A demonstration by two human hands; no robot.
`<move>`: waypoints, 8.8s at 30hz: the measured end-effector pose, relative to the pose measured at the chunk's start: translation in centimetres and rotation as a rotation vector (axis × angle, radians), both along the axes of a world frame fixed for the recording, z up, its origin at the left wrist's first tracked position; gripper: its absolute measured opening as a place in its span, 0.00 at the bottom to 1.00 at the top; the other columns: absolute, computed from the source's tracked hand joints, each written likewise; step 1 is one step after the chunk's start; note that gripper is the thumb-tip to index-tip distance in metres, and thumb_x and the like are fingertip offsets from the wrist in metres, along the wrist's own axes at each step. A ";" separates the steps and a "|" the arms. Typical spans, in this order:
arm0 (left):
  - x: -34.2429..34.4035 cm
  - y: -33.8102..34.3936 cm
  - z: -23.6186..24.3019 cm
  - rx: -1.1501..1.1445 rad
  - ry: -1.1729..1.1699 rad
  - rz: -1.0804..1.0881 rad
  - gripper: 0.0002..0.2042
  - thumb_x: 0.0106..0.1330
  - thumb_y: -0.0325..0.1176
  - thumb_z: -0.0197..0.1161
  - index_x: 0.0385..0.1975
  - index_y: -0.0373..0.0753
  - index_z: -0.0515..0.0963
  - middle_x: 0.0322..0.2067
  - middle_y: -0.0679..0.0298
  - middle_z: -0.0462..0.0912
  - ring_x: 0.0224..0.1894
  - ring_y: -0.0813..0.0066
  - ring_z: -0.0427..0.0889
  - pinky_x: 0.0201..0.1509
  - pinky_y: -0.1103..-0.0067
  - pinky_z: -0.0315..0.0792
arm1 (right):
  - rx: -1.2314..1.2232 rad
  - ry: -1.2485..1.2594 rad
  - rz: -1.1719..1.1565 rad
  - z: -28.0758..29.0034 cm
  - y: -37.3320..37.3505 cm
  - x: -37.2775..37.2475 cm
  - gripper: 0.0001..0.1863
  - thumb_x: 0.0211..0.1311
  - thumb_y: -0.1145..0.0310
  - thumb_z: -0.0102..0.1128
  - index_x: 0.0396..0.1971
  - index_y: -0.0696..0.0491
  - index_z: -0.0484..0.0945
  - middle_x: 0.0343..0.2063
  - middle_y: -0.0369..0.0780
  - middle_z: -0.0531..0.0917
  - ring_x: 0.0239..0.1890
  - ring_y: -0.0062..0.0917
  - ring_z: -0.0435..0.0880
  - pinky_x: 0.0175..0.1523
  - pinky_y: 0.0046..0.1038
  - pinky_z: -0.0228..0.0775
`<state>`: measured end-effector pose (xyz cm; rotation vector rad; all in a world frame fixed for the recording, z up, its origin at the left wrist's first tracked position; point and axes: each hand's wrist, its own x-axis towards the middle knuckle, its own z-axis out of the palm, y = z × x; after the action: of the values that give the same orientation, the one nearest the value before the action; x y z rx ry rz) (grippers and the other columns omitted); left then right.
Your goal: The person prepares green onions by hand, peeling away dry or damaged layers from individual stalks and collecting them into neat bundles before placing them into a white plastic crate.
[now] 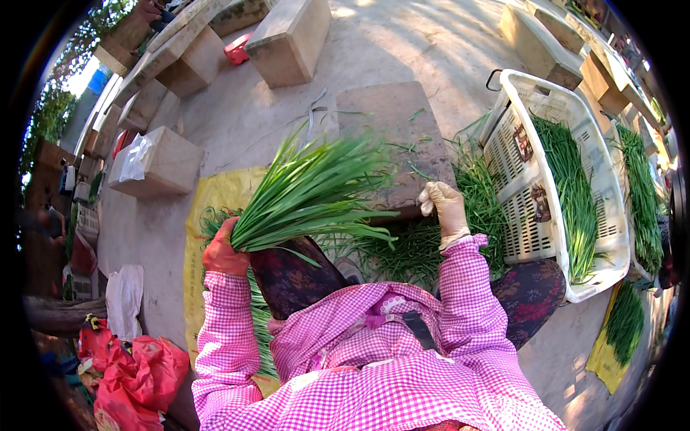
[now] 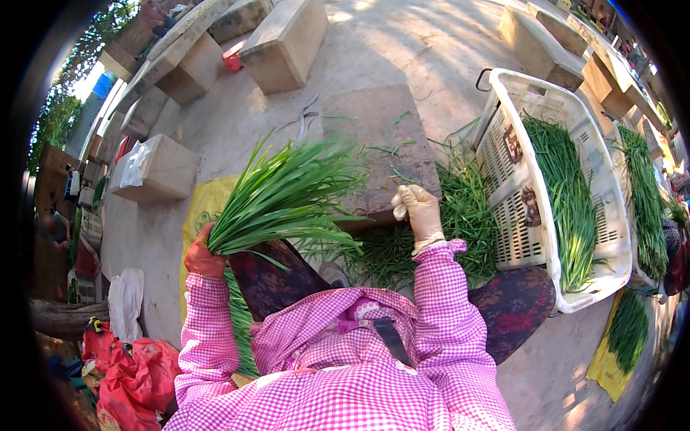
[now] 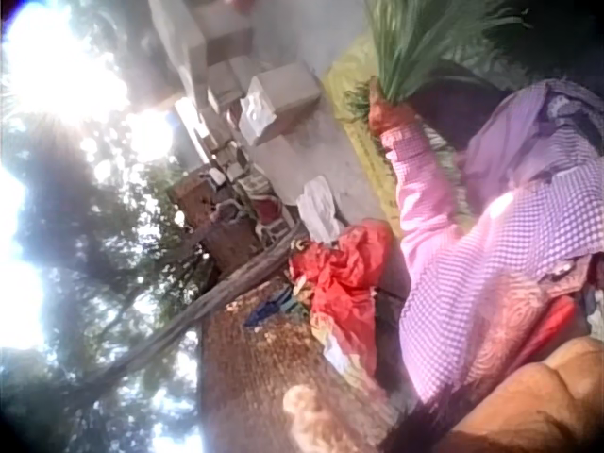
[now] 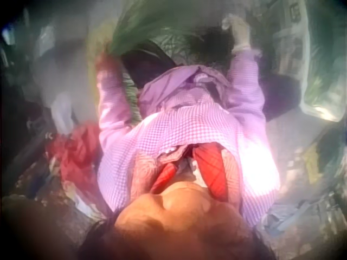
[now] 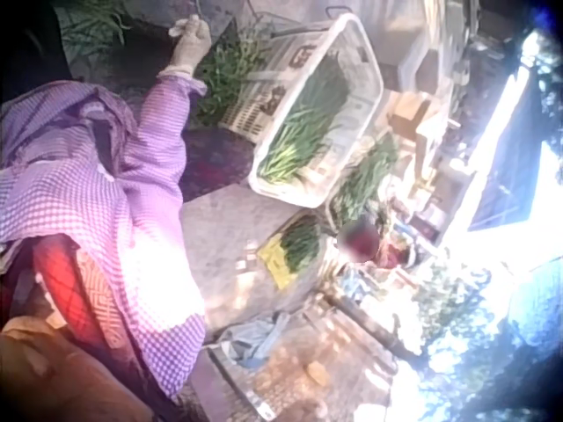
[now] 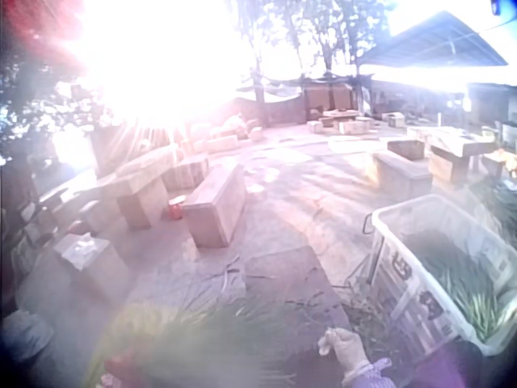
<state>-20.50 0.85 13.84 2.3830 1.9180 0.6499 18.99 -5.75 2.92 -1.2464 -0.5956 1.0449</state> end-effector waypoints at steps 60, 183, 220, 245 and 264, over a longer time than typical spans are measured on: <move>-3.4 2.4 -4.4 -0.422 -0.337 0.029 0.34 0.42 0.31 0.76 0.53 0.38 0.71 0.40 0.61 0.84 0.41 0.74 0.82 0.49 0.78 0.74 | -0.184 -1.057 0.355 6.0 3.1 -6.7 0.27 0.53 0.48 0.63 0.48 0.52 0.77 0.29 0.45 0.84 0.32 0.32 0.83 0.39 0.31 0.74; -21.1 0.5 -3.7 0.504 -1.806 -0.015 0.14 0.64 0.39 0.53 0.44 0.39 0.75 0.39 0.60 0.82 0.40 0.65 0.81 0.42 0.72 0.75 | 0.092 0.185 -0.071 0.9 -3.7 3.0 0.19 0.68 0.56 0.49 0.49 0.55 0.74 0.43 0.40 0.80 0.41 0.25 0.80 0.50 0.28 0.72; -24.9 -26.7 -23.1 -1.118 -1.456 1.197 0.25 0.61 0.47 0.60 0.55 0.41 0.67 0.42 0.49 0.80 0.30 0.59 0.84 0.28 0.66 0.78 | -0.149 -0.395 0.415 6.1 -1.8 -2.0 0.19 0.68 0.63 0.50 0.51 0.61 0.73 0.42 0.43 0.81 0.42 0.27 0.81 0.50 0.25 0.74; 28.1 7.2 0.9 -0.561 -0.802 -0.800 0.13 0.59 0.20 0.62 0.44 0.34 0.75 0.37 0.63 0.81 0.36 0.77 0.79 0.43 0.82 0.74 | -0.137 -0.528 -0.800 7.5 -33.8 26.3 0.12 0.65 0.68 0.54 0.44 0.57 0.80 0.32 0.35 0.84 0.31 0.16 0.81 0.39 0.18 0.73; 67.2 -16.0 -3.2 0.017 1.189 -1.962 0.22 0.45 0.26 0.63 0.45 0.47 0.76 0.40 0.63 0.76 0.48 0.64 0.75 0.47 0.68 0.73 | -0.494 -1.243 -0.933 3.7 -34.7 32.9 0.11 0.52 0.66 0.63 0.36 0.49 0.82 0.28 0.39 0.84 0.29 0.32 0.82 0.36 0.31 0.73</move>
<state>46.73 -15.13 10.65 3.0523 -1.1666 -0.9475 51.89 -40.47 6.58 -2.2658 -0.5370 -0.5160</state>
